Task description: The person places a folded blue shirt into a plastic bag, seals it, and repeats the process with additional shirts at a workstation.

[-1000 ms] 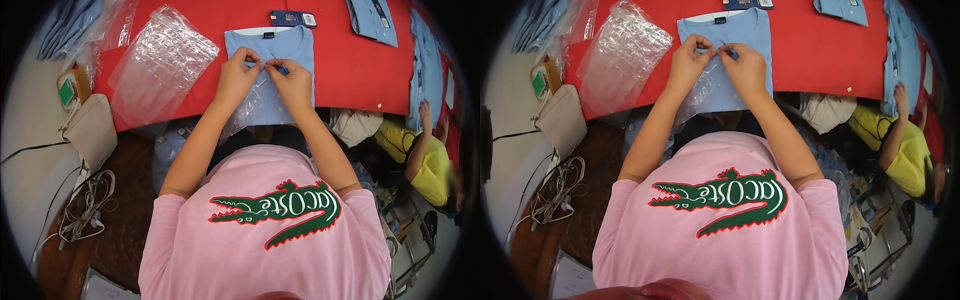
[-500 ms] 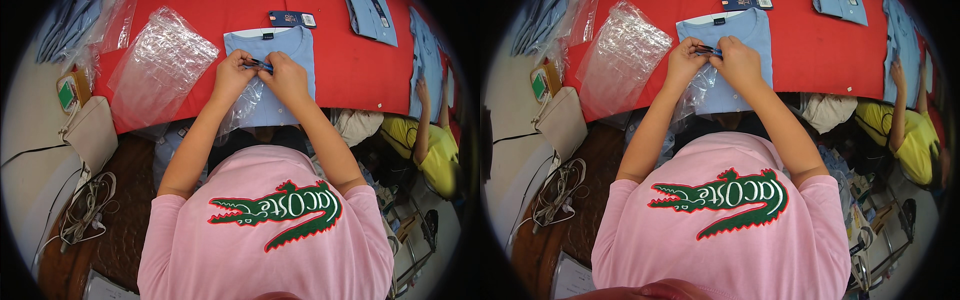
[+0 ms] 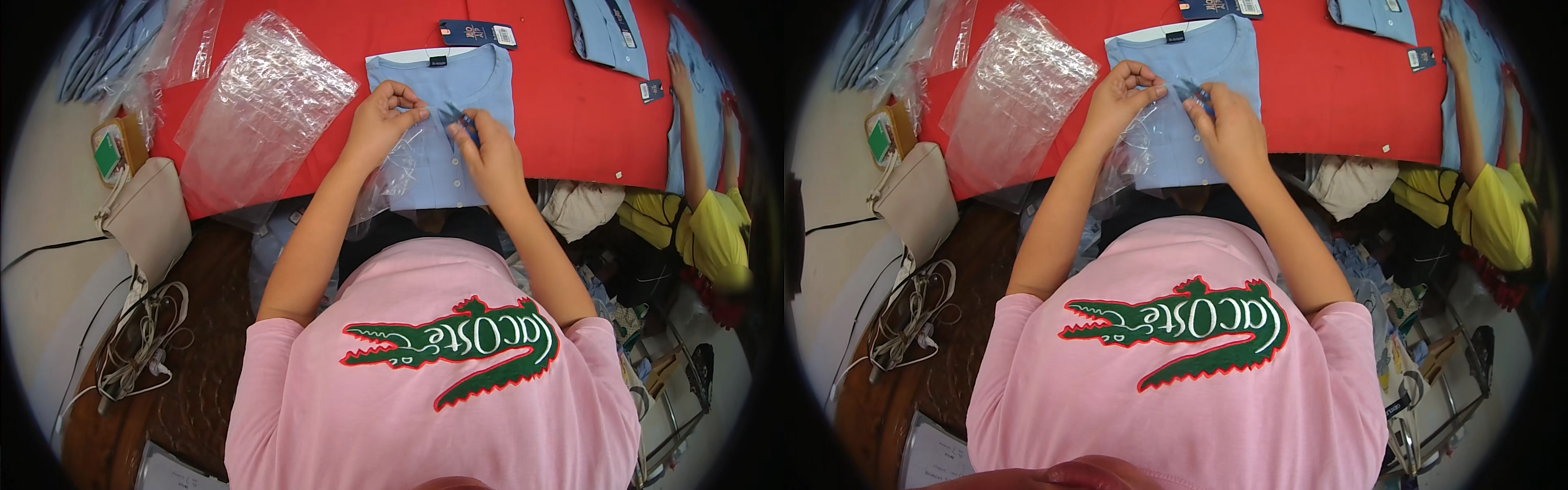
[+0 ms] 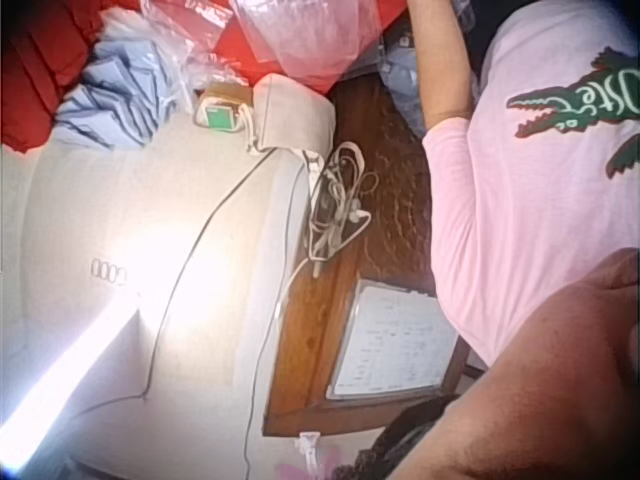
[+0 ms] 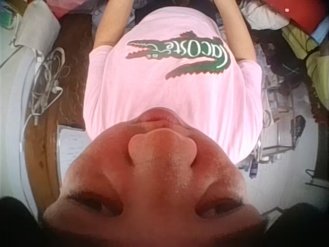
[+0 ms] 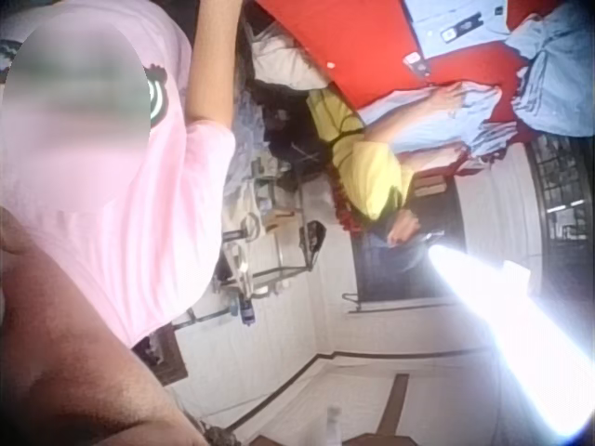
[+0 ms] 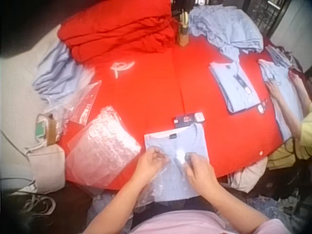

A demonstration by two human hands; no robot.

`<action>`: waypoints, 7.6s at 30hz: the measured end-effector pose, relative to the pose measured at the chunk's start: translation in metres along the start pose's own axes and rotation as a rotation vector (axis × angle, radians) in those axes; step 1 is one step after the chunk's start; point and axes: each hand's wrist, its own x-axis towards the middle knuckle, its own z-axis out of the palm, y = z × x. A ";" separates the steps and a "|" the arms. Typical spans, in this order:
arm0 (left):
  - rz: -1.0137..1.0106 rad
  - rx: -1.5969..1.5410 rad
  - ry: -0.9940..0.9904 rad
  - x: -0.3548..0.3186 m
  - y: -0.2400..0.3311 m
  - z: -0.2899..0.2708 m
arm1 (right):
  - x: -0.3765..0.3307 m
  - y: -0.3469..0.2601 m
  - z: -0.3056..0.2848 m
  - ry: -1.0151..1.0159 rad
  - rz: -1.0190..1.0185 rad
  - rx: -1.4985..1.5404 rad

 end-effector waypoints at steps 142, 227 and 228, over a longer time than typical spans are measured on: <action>-0.098 0.224 0.016 -0.083 -0.005 0.017 | 0.079 0.020 -0.041 0.036 0.107 0.621; -0.005 -0.304 0.187 -0.211 0.030 0.079 | -0.130 -0.003 -0.058 -0.619 -0.529 0.536; 0.034 -0.287 0.197 -0.211 0.030 0.084 | -0.131 -0.001 -0.057 -0.701 -0.420 0.597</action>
